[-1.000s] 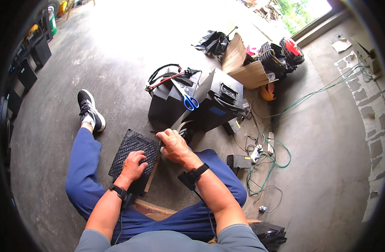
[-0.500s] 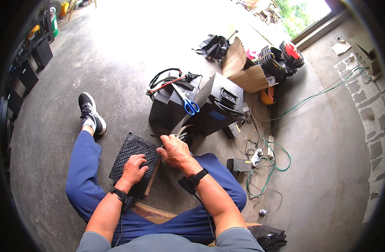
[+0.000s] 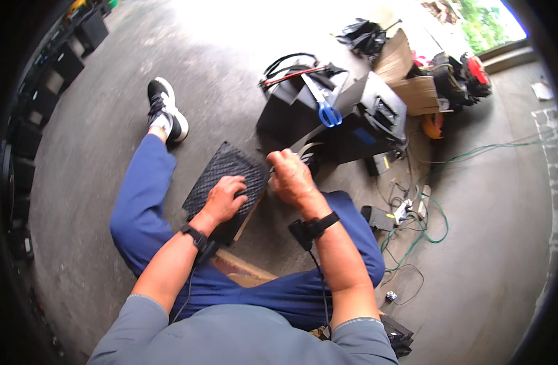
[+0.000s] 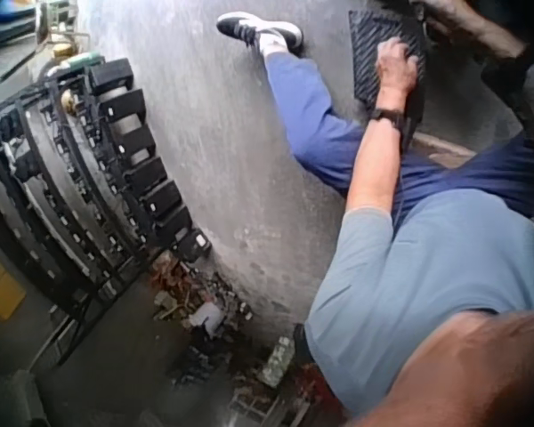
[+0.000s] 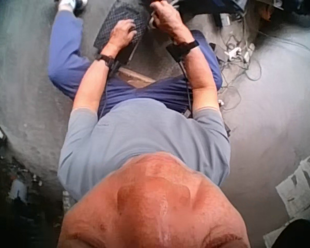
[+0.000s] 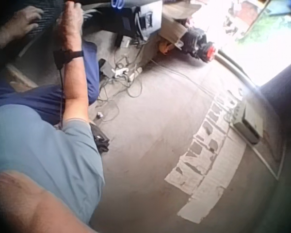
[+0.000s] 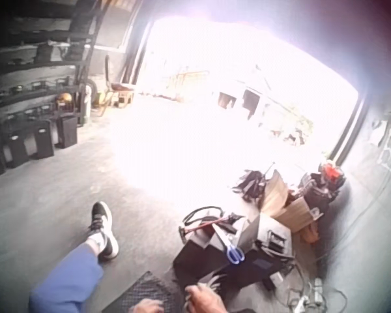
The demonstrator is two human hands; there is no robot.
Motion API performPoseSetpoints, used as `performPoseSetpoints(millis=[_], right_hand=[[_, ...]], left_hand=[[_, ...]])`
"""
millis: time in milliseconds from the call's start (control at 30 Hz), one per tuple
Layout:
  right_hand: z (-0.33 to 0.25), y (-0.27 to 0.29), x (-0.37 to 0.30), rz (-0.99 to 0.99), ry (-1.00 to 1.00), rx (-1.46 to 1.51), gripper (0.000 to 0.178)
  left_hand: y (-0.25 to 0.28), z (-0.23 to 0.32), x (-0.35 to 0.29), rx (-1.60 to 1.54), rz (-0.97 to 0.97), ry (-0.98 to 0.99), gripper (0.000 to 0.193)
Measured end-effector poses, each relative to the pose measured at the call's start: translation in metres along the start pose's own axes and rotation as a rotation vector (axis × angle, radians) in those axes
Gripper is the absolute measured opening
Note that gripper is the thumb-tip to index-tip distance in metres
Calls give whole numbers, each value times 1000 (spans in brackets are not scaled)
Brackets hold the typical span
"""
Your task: The person is repairing or maintaining large black battery units using a screwdriver.
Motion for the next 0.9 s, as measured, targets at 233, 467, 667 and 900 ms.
performPoseSetpoints(millis=[233,467,667,900], right_hand=[[-4,9,0,-16,-131,7,35],[3,1,7,-34,-82,47,30],[-13,10,9,-152,-225,-78,36],[4,8,9,-62,-49,-34,38]], left_hand=[[-1,-4,-1,-2,-6,21,25],[0,-2,-3,7,-6,21,24],[2,0,-3,8,-19,32,24],[2,0,-2,0,-15,35,24]])
Point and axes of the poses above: each hand's wrist, its own x-axis towards the middle knuckle, its own y-axis out of the back of the hand, z = x × y, the point moved 4 cm from there along x, towards the middle knuckle, and after that the axes turned 10 degrees about -y, right-handed, at the moved point
